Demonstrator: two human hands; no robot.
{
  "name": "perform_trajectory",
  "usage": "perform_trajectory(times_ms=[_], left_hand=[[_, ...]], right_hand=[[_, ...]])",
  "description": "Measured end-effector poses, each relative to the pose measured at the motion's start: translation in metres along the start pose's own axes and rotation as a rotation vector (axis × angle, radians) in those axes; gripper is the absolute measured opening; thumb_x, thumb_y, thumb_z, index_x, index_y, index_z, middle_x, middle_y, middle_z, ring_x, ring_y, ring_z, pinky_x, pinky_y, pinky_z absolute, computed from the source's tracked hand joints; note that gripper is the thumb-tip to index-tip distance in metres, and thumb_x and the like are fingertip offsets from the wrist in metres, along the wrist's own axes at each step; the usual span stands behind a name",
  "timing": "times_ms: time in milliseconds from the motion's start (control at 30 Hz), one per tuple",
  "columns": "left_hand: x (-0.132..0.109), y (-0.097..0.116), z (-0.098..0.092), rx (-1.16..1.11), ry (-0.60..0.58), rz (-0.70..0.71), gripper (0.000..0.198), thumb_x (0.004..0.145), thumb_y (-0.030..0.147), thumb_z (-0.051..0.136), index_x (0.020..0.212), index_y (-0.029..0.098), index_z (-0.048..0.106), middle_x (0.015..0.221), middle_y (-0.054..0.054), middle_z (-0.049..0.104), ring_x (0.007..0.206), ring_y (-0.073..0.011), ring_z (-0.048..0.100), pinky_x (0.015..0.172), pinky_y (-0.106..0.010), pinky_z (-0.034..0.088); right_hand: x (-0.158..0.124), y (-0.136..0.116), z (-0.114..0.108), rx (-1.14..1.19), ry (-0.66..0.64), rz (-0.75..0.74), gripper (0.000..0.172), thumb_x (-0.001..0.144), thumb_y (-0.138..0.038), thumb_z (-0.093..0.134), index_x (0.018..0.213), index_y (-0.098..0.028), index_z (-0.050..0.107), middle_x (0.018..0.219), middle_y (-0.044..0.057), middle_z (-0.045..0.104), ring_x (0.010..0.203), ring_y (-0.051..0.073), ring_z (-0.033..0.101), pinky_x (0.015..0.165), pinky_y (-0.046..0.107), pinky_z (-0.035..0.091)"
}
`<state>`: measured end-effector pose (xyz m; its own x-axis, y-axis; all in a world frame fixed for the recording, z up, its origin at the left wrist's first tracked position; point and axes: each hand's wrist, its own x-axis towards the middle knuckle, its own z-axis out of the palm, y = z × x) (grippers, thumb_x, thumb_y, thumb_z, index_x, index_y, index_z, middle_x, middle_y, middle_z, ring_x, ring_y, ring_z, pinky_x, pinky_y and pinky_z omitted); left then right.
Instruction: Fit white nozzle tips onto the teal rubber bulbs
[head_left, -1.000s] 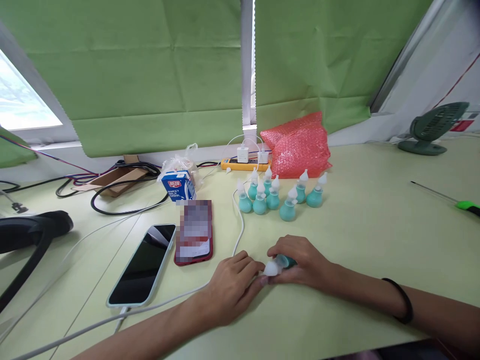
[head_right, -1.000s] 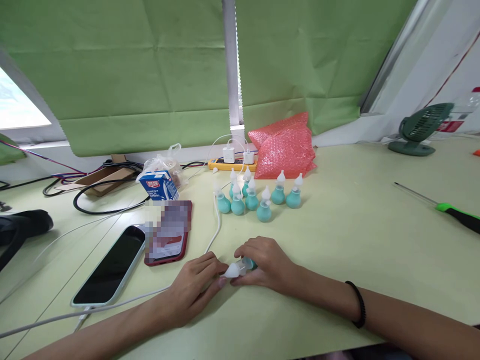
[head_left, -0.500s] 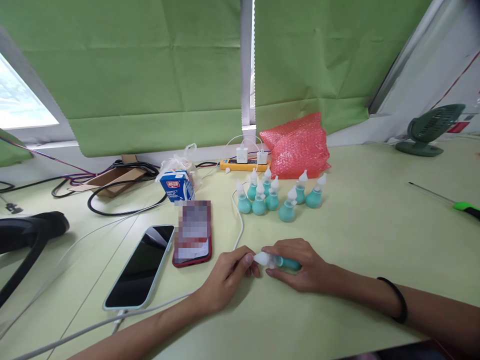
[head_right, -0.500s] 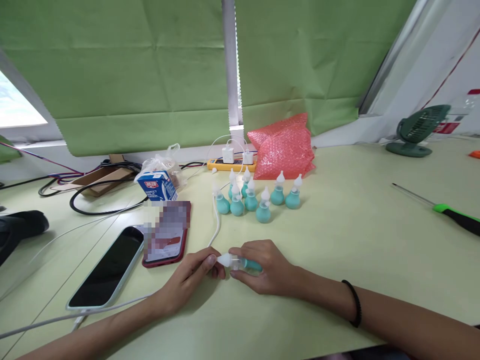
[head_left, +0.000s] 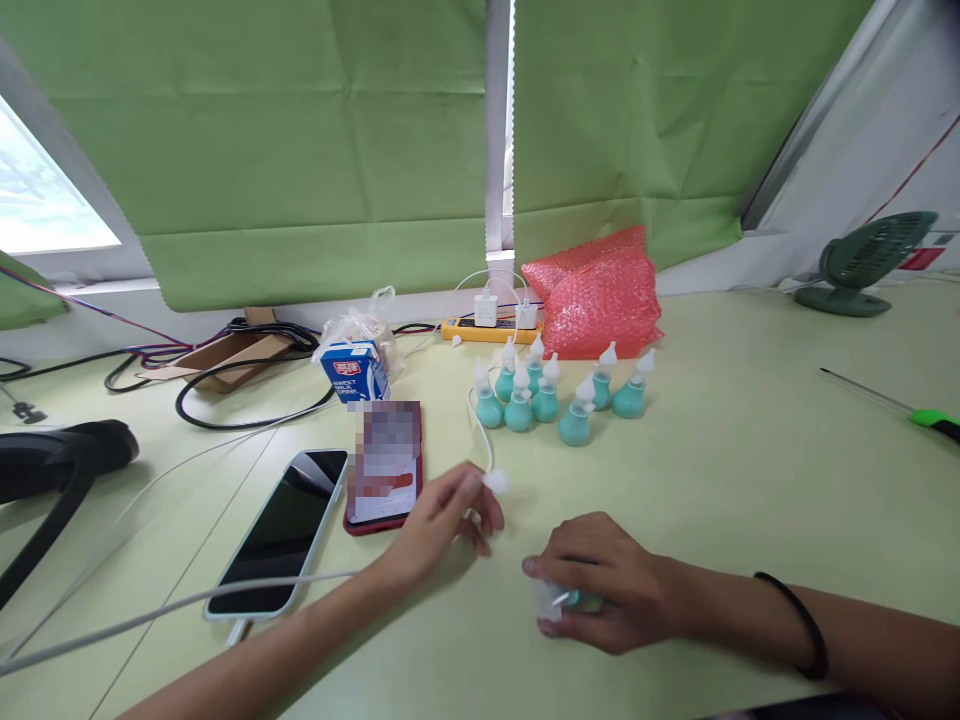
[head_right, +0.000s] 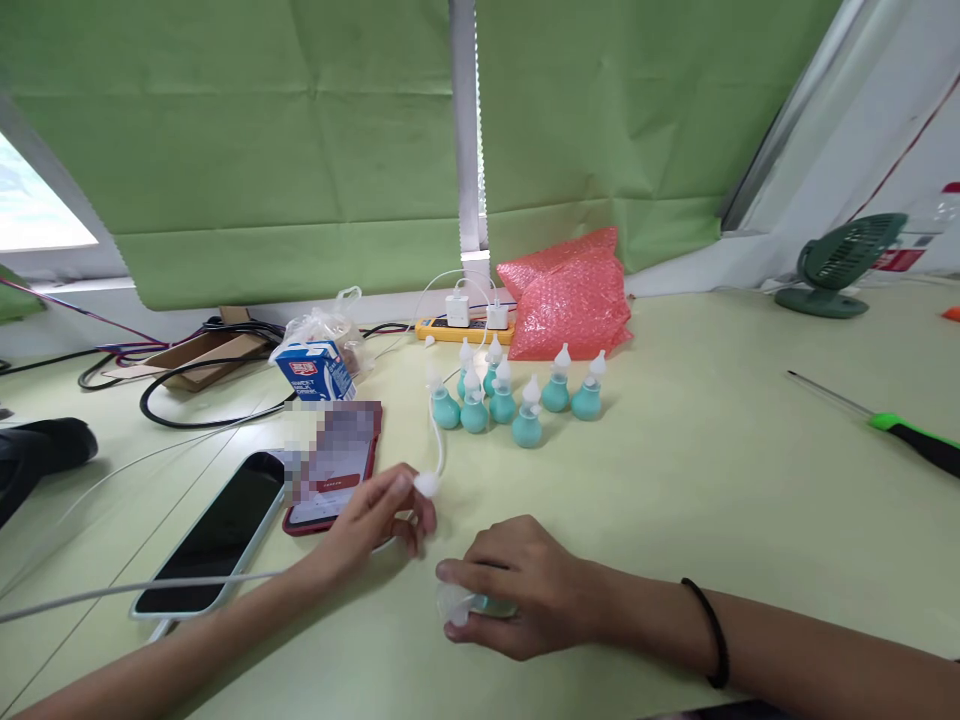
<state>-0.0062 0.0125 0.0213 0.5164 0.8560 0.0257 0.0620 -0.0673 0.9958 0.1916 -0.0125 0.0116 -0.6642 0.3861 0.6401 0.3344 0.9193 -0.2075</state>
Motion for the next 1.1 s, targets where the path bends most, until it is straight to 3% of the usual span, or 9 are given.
perform_trajectory(times_ms=[100, 200, 300, 367, 467, 600, 700, 867, 1100], left_hand=[[-0.006, -0.003, 0.003, 0.598, 0.009, 0.271, 0.025, 0.087, 0.027, 0.034, 0.076, 0.014, 0.053, 0.063, -0.003, 0.054, 0.057, -0.0114, 0.049, 0.053, -0.023, 0.040], [-0.008, -0.010, 0.004, 1.057, 0.108, 0.561, 0.019, 0.085, 0.020, 0.038, 0.091, 0.014, 0.055, 0.064, -0.003, 0.057, 0.059, -0.0137, 0.050, 0.052, -0.024, 0.039], [-0.006, -0.016, 0.003, 1.256, 0.204, 0.603, 0.019, 0.084, 0.017, 0.038, 0.084, 0.015, 0.057, 0.060, -0.003, 0.056, 0.056, -0.0143, 0.050, 0.048, -0.023, 0.039], [-0.004, -0.017, 0.002, 1.279, 0.221, 0.570, 0.018, 0.084, 0.017, 0.039, 0.082, 0.015, 0.057, 0.061, -0.003, 0.057, 0.058, -0.0150, 0.051, 0.048, -0.024, 0.040], [-0.006, -0.013, 0.003, 1.146, 0.243, 0.534, 0.017, 0.082, 0.019, 0.042, 0.094, 0.014, 0.053, 0.069, -0.005, 0.057, 0.063, -0.0153, 0.052, 0.053, -0.026, 0.043], [-0.012, -0.006, 0.007, 0.847, 0.265, 0.556, 0.033, 0.082, 0.017, 0.046, 0.114, 0.014, 0.040, 0.081, -0.006, 0.055, 0.072, -0.0137, 0.050, 0.063, -0.027, 0.044], [-0.015, -0.005, 0.009, 0.736, 0.233, 0.590, 0.034, 0.081, 0.016, 0.049, 0.113, 0.016, 0.042, 0.082, -0.005, 0.055, 0.073, -0.0127, 0.049, 0.065, -0.026, 0.044], [-0.013, -0.004, 0.006, 0.922, 0.360, 0.781, 0.025, 0.075, 0.013, 0.056, 0.099, 0.020, 0.056, 0.082, -0.006, 0.048, 0.072, -0.0143, 0.043, 0.059, -0.026, 0.041], [-0.008, -0.001, 0.007, 1.182, 0.380, 0.837, 0.018, 0.078, 0.017, 0.053, 0.093, 0.024, 0.061, 0.081, -0.006, 0.049, 0.073, -0.0161, 0.042, 0.058, -0.027, 0.039]], right_hand=[[0.001, 0.005, 0.001, -0.005, 0.071, 0.169, 0.032, 0.079, -0.028, 0.050, 0.110, -0.019, 0.047, 0.080, 0.004, 0.065, 0.069, 0.014, 0.061, 0.063, 0.024, 0.046], [0.004, 0.013, 0.003, 0.068, 0.108, 0.431, 0.030, 0.081, -0.027, 0.047, 0.109, -0.020, 0.047, 0.091, 0.005, 0.063, 0.079, 0.015, 0.060, 0.072, 0.025, 0.046], [0.006, 0.015, 0.002, 0.168, 0.047, 0.596, 0.034, 0.076, -0.025, 0.051, 0.109, -0.020, 0.044, 0.086, 0.004, 0.060, 0.079, 0.016, 0.058, 0.072, 0.027, 0.047], [0.008, 0.014, 0.001, 0.247, 0.027, 0.630, 0.035, 0.072, -0.019, 0.053, 0.105, -0.019, 0.041, 0.085, 0.004, 0.056, 0.080, 0.015, 0.056, 0.073, 0.027, 0.046], [0.009, 0.011, -0.003, 0.364, 0.017, 0.648, 0.027, 0.071, -0.013, 0.050, 0.096, -0.019, 0.040, 0.088, 0.004, 0.053, 0.082, 0.014, 0.054, 0.075, 0.028, 0.046], [0.011, 0.007, -0.005, 0.449, 0.008, 0.626, 0.023, 0.074, -0.018, 0.052, 0.096, -0.019, 0.046, 0.090, 0.004, 0.055, 0.084, 0.015, 0.054, 0.076, 0.028, 0.046], [0.010, 0.004, -0.002, 0.550, 0.011, 0.628, 0.024, 0.075, -0.022, 0.054, 0.098, -0.019, 0.049, 0.091, 0.005, 0.058, 0.085, 0.015, 0.056, 0.075, 0.027, 0.047], [0.009, 0.001, 0.004, 0.690, 0.011, 0.736, 0.023, 0.074, -0.025, 0.057, 0.094, -0.017, 0.051, 0.086, 0.004, 0.061, 0.080, 0.014, 0.059, 0.071, 0.026, 0.049], [0.013, -0.001, 0.005, 0.741, 0.002, 0.841, 0.020, 0.071, -0.024, 0.059, 0.088, -0.016, 0.053, 0.085, 0.005, 0.064, 0.079, 0.016, 0.060, 0.070, 0.028, 0.050]])
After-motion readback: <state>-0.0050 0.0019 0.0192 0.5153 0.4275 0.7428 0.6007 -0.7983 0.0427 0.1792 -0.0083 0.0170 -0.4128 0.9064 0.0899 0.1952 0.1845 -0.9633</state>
